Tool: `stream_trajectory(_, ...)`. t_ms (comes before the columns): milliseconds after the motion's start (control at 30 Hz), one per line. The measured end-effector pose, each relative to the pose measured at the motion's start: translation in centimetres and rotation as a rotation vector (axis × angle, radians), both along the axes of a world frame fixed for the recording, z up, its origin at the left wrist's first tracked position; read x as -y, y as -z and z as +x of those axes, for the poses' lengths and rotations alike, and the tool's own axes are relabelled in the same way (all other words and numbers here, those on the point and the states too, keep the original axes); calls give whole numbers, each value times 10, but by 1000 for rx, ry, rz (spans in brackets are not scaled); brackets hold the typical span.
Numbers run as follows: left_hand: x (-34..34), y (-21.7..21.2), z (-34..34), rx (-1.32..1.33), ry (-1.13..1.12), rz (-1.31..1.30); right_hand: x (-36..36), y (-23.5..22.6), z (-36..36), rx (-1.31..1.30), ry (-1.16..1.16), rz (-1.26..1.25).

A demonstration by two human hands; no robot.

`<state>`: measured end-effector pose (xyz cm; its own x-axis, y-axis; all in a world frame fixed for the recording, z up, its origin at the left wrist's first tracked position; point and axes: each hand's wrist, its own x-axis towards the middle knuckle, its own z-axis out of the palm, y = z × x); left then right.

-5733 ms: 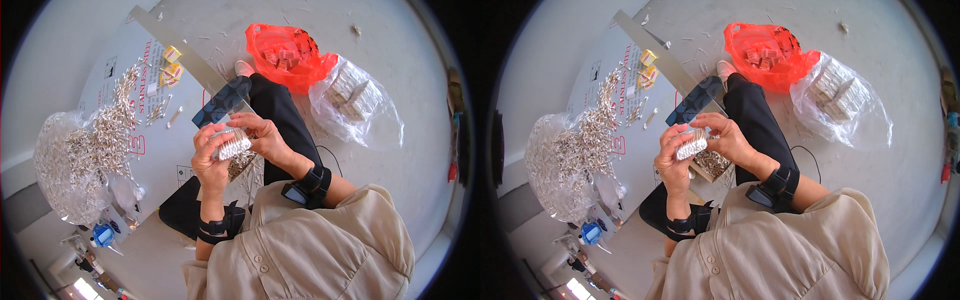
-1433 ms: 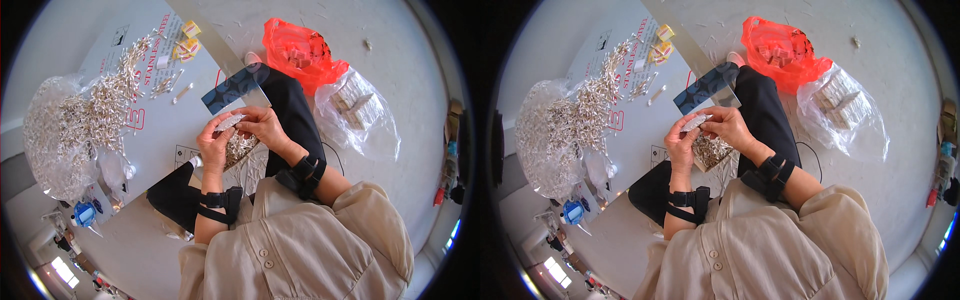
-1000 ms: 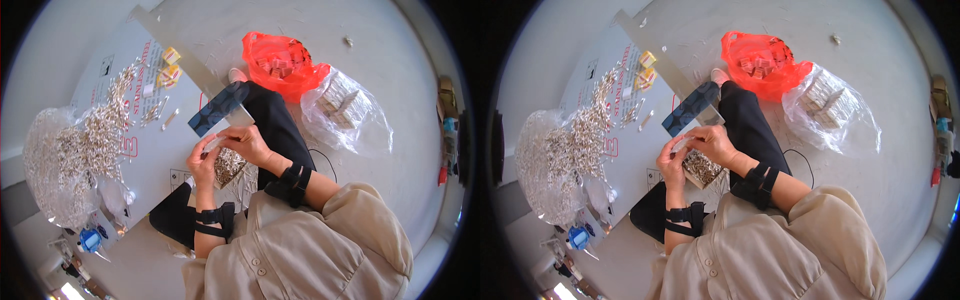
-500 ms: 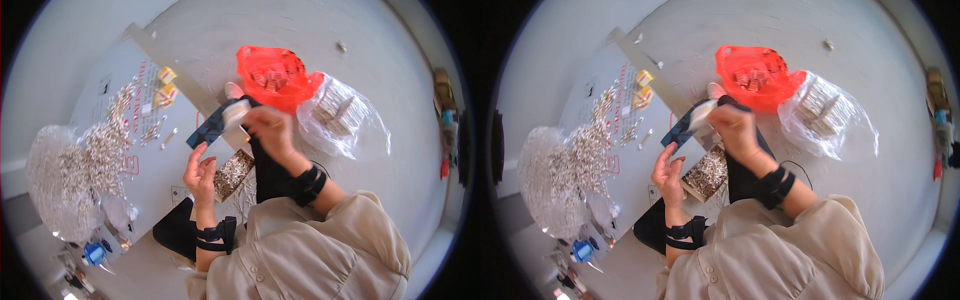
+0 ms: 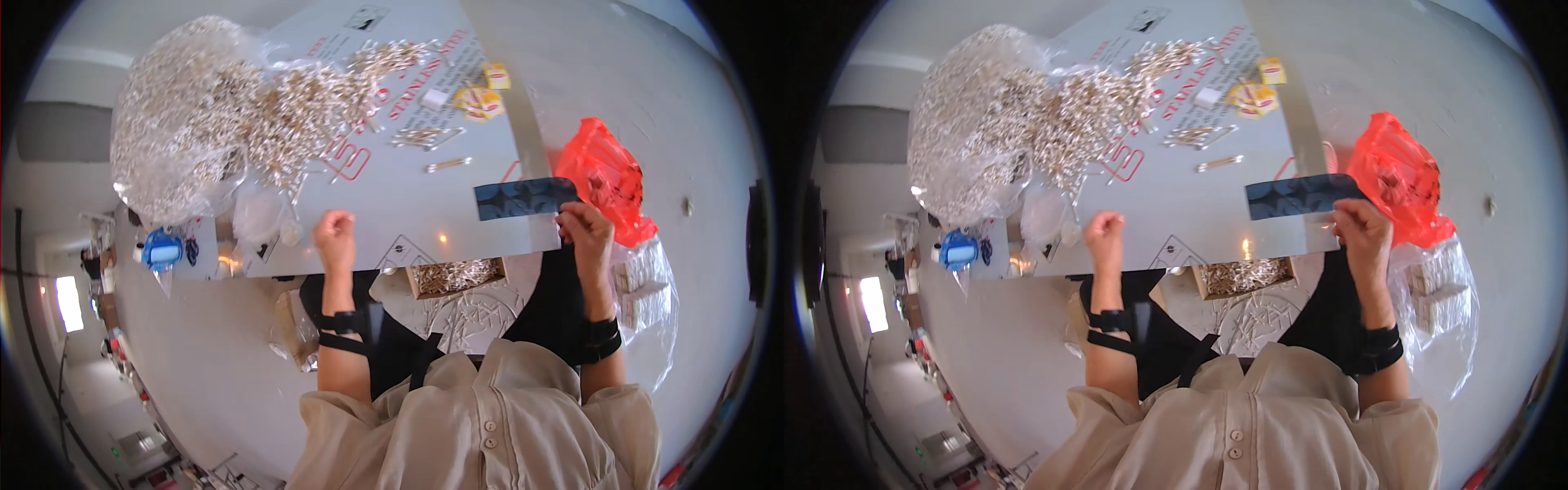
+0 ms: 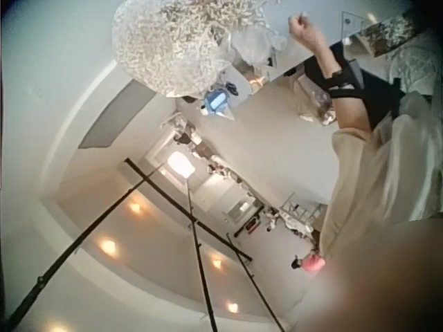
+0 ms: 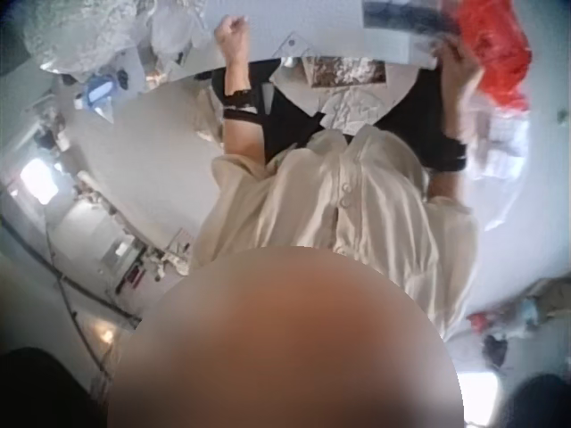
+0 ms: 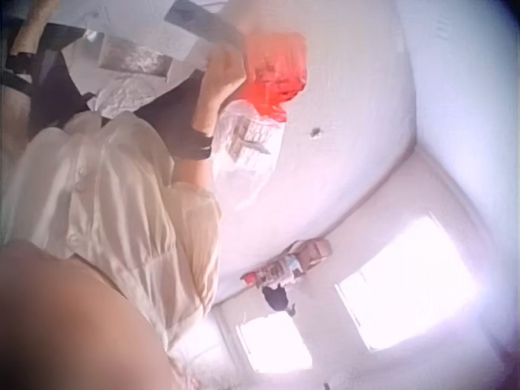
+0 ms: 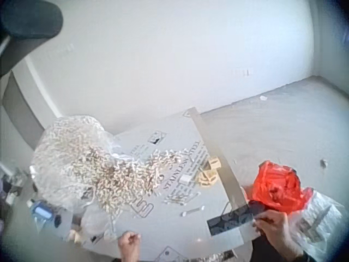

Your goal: The recorder is aligning cotton swabs side-by-side onto an adhesive strip on a stainless steel work surface.

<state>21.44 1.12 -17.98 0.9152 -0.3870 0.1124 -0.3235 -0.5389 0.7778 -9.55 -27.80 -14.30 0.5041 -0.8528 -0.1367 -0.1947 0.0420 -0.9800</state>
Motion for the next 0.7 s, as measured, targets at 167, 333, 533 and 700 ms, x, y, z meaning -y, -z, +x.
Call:
stream_trajectory(167,-92,-32,75,255,-325,233,-52,1,34,-82,-293,124)
stream_trajectory(333,-163,-3,141,180,-324,271,-79,3,65,-121,-421,193)
stream_trajectory(533,-125,39,167,247,-225,520,-94,0,77,-180,-444,175)
stream_trajectory(700,-125,33,180,-142,-315,376,-101,0,78,-157,-460,213)
